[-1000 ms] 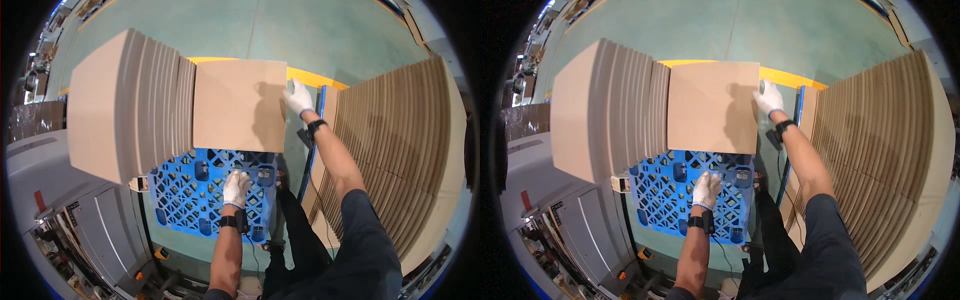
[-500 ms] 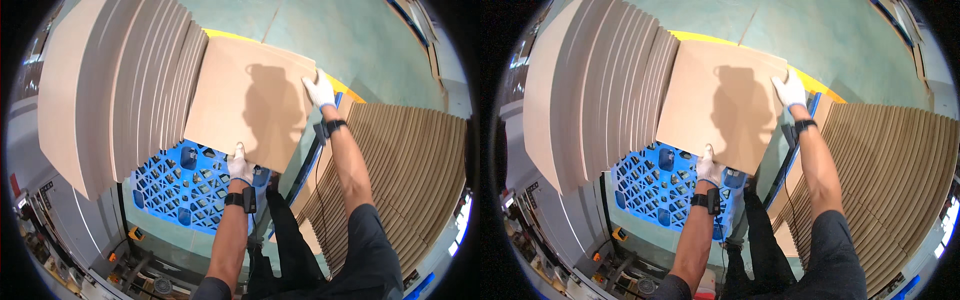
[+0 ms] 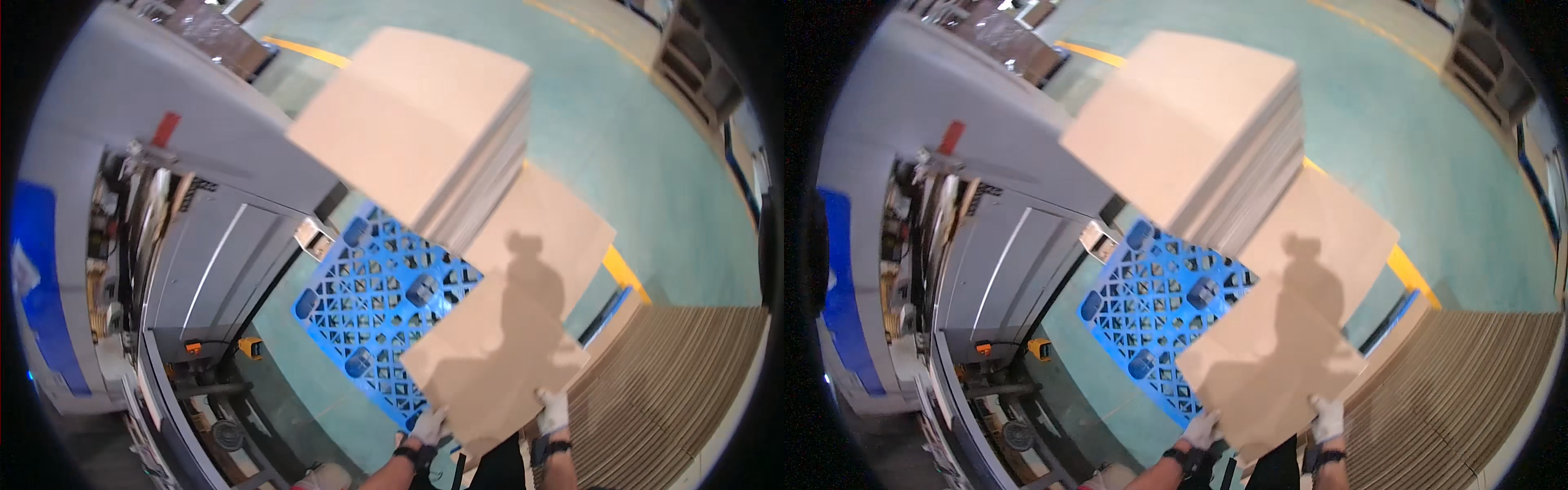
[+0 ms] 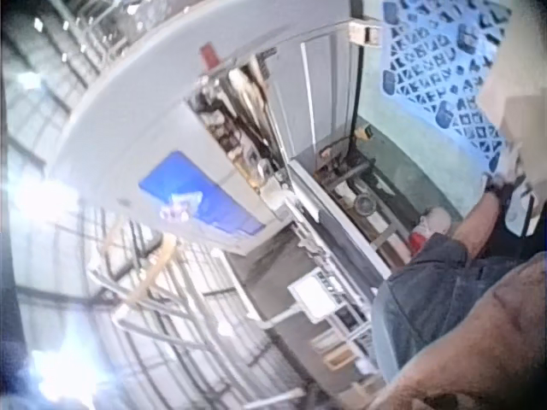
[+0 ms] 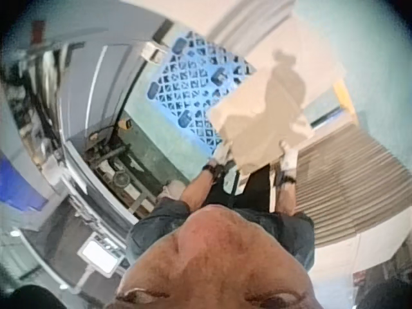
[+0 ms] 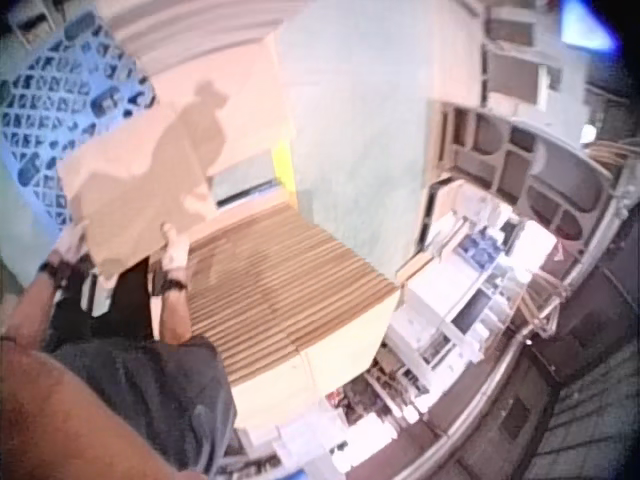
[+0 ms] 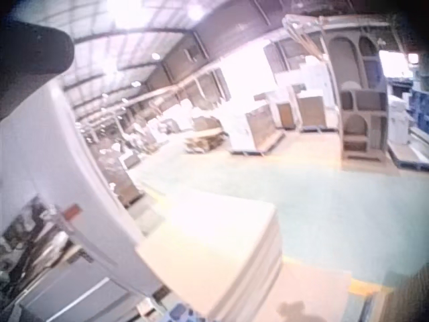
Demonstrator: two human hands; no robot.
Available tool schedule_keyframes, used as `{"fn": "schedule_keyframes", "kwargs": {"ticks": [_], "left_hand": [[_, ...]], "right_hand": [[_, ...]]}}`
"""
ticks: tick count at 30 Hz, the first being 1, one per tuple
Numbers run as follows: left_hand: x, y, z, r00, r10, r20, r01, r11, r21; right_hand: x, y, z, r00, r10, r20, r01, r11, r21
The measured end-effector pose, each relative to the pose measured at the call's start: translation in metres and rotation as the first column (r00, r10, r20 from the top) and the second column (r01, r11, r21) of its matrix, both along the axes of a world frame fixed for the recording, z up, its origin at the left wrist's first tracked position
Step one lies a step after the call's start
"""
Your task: Picking up wood panels from a stack, placing them on a machine bed, and using a tool to process them.
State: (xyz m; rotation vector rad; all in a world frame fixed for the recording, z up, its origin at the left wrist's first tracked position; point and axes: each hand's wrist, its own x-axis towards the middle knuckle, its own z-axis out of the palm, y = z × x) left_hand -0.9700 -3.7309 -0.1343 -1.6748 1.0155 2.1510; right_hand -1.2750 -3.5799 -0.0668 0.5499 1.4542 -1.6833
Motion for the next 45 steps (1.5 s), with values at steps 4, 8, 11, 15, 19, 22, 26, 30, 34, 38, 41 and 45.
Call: {"fn": "schedule_keyframes", "kwargs": {"ticks": [4, 8, 11, 15, 19, 22, 26, 30, 34, 38, 41, 45], "left_hand": [[0.133, 0.06, 0.029, 0.718, 0.695, -0.041, -0.64, 0.681, 0.355], [0.199, 0.07, 0.096, 0.35, 0.936, 0.019, -0.796, 0.287, 0.533], [0.266, 0.06, 0.123, 0.247, 0.936, -0.251, -0.715, 0.35, 0.605], [0.328, 0.008, 0.234, 0.244, 0.78, -0.576, -0.79, 0.504, 0.348], [0.419, -0.044, 0.333, -0.117, 0.853, -0.509, -0.865, 0.164, 0.474], [0.47, -0.045, 0.344, -0.092, 0.82, -0.566, -0.902, 0.172, 0.395], [0.523, -0.059, 0.353, 0.033, 0.764, -0.644, -0.952, 0.22, 0.212], [0.573, -0.095, 0.356, 0.158, 0.696, -0.701, -0.971, 0.24, 0.02], [0.636, -0.15, 0.352, 0.272, 0.64, -0.719, -0.962, 0.197, -0.188], [0.702, -0.223, 0.352, 0.396, 0.596, -0.698, -0.908, 0.141, -0.395], [0.736, -0.268, 0.353, 0.493, 0.592, -0.637, -0.842, 0.141, -0.521], [0.78, -0.318, 0.359, 0.598, 0.59, -0.543, -0.73, 0.122, -0.672]], "right_hand": [[0.095, -0.028, 0.063, 0.909, 0.369, -0.193, -0.376, 0.927, -0.001], [0.194, -0.055, 0.151, 0.677, 0.644, -0.358, -0.673, 0.738, 0.054], [0.284, -0.084, 0.236, 0.442, 0.642, -0.627, -0.803, 0.595, 0.043], [0.364, -0.102, 0.334, -0.335, 0.611, -0.717, -0.817, 0.192, 0.544], [0.446, -0.119, 0.388, -0.569, 0.177, -0.803, -0.752, 0.282, 0.595], [0.495, -0.146, 0.401, -0.166, 0.213, -0.963, -0.98, 0.075, 0.186], [0.554, -0.197, 0.455, -0.305, -0.276, -0.911, -0.951, 0.043, 0.306], [0.59, -0.235, 0.472, -0.501, -0.469, -0.727, -0.861, 0.193, 0.47], [0.637, -0.287, 0.436, -0.156, 0.084, -0.984, -0.929, 0.327, 0.175], [0.665, -0.342, 0.414, 0.361, 0.929, 0.082, -0.486, 0.262, -0.834], [0.685, -0.395, 0.364, 0.259, 0.942, -0.215, -0.736, 0.048, -0.675], [0.7, -0.473, 0.34, 0.259, 0.963, -0.075, -0.725, 0.143, -0.674]]}}
